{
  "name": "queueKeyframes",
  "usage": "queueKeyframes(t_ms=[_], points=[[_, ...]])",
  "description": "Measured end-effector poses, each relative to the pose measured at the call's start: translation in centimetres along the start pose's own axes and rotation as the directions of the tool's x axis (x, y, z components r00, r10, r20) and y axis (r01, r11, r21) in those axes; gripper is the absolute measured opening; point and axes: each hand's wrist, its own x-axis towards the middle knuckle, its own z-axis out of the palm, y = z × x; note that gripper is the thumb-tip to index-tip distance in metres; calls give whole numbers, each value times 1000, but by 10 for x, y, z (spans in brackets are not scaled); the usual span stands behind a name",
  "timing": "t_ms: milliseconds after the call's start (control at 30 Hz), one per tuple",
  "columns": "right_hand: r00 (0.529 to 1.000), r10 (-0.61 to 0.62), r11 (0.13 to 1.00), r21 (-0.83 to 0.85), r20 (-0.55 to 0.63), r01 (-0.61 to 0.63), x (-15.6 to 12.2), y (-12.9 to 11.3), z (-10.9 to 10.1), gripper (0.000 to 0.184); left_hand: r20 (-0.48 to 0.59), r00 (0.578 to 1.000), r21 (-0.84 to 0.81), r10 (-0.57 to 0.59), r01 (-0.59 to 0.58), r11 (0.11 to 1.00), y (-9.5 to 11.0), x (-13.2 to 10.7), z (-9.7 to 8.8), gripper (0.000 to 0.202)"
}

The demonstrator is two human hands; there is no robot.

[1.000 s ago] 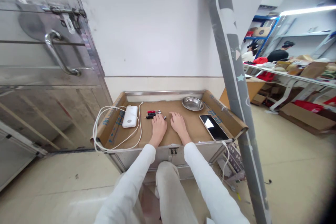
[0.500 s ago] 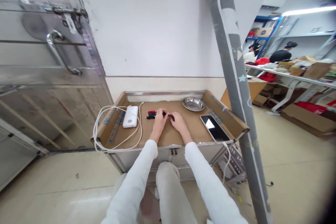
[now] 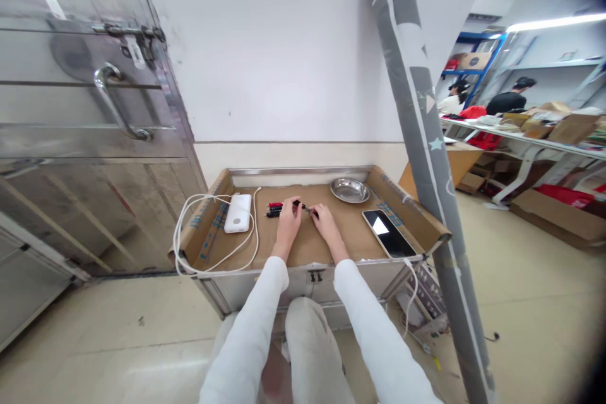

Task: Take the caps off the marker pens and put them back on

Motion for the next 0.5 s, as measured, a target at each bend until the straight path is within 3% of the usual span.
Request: queueKeyframes(t_ms=[300, 500], points=[[1000, 28, 993, -112, 12, -26, -3, -5, -2, 20, -103, 995, 67, -17, 24, 997, 1, 1, -3, 15], [990, 136, 896, -421, -42, -141, -7, -20, -13, 19, 31, 999, 165, 8, -13, 986, -2, 3, 8, 14]])
